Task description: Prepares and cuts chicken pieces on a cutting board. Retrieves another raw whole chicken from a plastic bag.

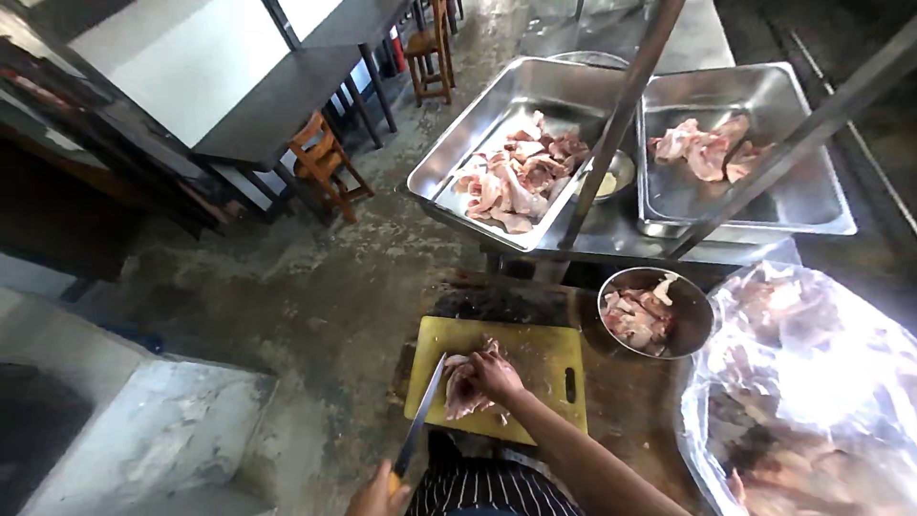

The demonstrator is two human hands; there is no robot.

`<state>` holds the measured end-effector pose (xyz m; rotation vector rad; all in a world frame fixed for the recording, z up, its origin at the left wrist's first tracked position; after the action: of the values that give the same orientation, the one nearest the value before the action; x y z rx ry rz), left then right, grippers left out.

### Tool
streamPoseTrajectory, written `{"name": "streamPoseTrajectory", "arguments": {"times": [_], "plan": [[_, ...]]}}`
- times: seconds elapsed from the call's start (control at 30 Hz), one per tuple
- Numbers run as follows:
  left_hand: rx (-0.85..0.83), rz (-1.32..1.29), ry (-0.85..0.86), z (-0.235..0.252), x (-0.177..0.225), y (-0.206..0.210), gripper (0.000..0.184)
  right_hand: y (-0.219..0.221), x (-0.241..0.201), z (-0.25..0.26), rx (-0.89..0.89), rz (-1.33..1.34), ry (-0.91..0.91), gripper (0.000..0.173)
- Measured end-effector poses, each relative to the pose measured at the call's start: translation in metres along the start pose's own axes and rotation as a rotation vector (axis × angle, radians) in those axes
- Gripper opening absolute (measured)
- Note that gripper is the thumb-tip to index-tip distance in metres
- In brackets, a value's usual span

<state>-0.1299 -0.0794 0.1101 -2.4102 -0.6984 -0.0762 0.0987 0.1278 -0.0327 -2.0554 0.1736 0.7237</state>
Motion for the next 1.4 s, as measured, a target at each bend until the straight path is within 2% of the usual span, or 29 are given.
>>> {"name": "streamPoseTrajectory", "arguments": {"times": [0.13,0.27,0.37,0.43,0.6,0.67,0.8,0.93,1.07,1.23,1.4], "plan": [[0.066,-0.286,0.052,0.065,0.044,0.023,0.061,-0.007,0.008,-0.001,0.025,0.099,0.009,0.037],[0.100,-0.375,0.152,0.110,0.084,0.031,0.065,-0.011,0.026,-0.013,0.122,0.321,0.077,0.035],[0.091,-0.346,0.208,0.127,0.102,0.030,0.062,-0.012,0.034,-0.024,0.214,0.477,0.096,0.031],[0.054,-0.298,0.186,0.135,0.109,0.027,0.060,-0.008,0.042,-0.032,0.277,0.533,0.107,0.028],[-0.019,-0.130,0.134,0.158,0.117,0.014,0.061,-0.006,0.065,-0.060,0.327,0.690,0.272,0.025],[-0.029,-0.100,0.127,0.162,0.123,0.014,0.058,-0.003,0.074,-0.066,0.396,0.826,0.286,0.024],[-0.041,-0.105,0.123,0.168,0.135,0.017,0.054,0.011,0.098,-0.066,0.560,1.288,0.215,0.024],[-0.013,-0.125,0.145,0.177,0.143,0.031,0.057,0.001,0.102,-0.076,0.691,1.720,0.214,0.022],[-0.032,-0.148,0.121,0.183,0.157,0.039,0.061,0.003,0.114,-0.077,0.799,2.176,0.030,0.033],[-0.011,-0.181,0.157,0.183,0.177,0.027,0.058,0.012,0.129,-0.081,0.856,2.366,0.008,0.040],[0.164,-0.105,0.240,0.113,0.186,-0.004,0.050,0.017,0.110,-0.083,0.840,2.496,0.038,0.040]]}}
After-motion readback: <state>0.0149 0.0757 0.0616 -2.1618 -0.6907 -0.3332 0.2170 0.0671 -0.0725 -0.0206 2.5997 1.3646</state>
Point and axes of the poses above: each hand's wrist, its own z-axis towards the middle knuckle, its own y-axis out of the palm, x = y × z, the point moved 6 cm from there along z, towards the middle knuckle, and after that the axes turned 5 degrees about -x, right-handed, at the moved point
